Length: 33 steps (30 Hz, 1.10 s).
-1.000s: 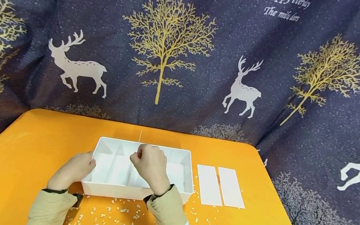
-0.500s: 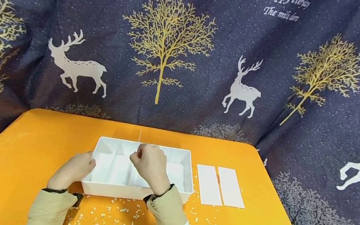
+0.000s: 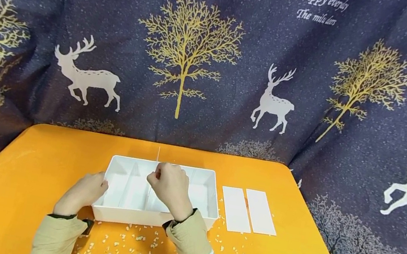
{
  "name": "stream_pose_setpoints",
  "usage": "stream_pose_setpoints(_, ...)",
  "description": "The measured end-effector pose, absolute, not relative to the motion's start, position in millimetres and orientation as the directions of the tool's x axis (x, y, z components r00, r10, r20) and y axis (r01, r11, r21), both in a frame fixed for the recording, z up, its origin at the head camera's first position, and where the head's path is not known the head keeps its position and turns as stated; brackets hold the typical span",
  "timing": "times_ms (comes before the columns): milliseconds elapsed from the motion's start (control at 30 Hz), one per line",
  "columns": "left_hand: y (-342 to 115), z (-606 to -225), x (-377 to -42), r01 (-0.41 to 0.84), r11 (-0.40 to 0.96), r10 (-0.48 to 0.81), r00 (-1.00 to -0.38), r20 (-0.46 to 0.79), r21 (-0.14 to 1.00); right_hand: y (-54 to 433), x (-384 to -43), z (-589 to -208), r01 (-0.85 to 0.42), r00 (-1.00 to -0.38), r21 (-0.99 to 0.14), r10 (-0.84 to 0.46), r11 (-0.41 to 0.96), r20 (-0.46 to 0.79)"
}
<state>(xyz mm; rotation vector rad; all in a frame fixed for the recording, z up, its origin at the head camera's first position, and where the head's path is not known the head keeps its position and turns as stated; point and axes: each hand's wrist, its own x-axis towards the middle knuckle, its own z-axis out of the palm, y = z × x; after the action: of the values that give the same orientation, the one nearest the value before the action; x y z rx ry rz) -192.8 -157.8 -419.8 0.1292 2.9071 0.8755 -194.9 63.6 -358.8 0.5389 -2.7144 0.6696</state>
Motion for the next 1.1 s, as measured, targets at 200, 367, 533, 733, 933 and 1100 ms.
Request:
stream_pose_setpoints(200,-158.2,-420.7,-193.1,0.066,0.842,0.118,-0.991,-0.063,0.536,64.0,-194.4,-358.2,-0.43,-0.882,-0.377,-0.294,0.82,0.367)
stream_pose_setpoints(367,-158.4,-420.6,-193.4,0.068,0.839,0.12,-0.991,-0.061,0.539,64.0,-194.5,-357.4,-0.428,-0.883,-0.375,-0.292,0.822,0.368)
stream_pose_setpoints(533,-158.4,-419.5,-193.2,0.075,0.836,0.126,-0.99,-0.058,0.544,64.4,-194.2,-356.9,-0.431,-0.88,-0.375,-0.291,0.821,0.375)
stream_pose_setpoints(733,-159.0,-420.0,-192.9,0.073,0.836,0.129,-0.989,-0.066,0.544,64.2,-194.3,-356.3,-0.429,-0.881,-0.379,-0.288,0.82,0.375)
stream_pose_setpoints(933,-159.1,-420.0,-193.2,0.073,0.836,0.127,-0.99,-0.063,0.544,64.0,-195.1,-356.8,-0.43,-0.879,-0.375,-0.286,0.821,0.381)
stream_pose_setpoints(1100,-159.2,-420.5,-193.3,0.072,0.834,0.126,-0.99,-0.061,0.547,64.0,-195.5,-357.0,-0.43,-0.879,-0.375,-0.286,0.821,0.381)
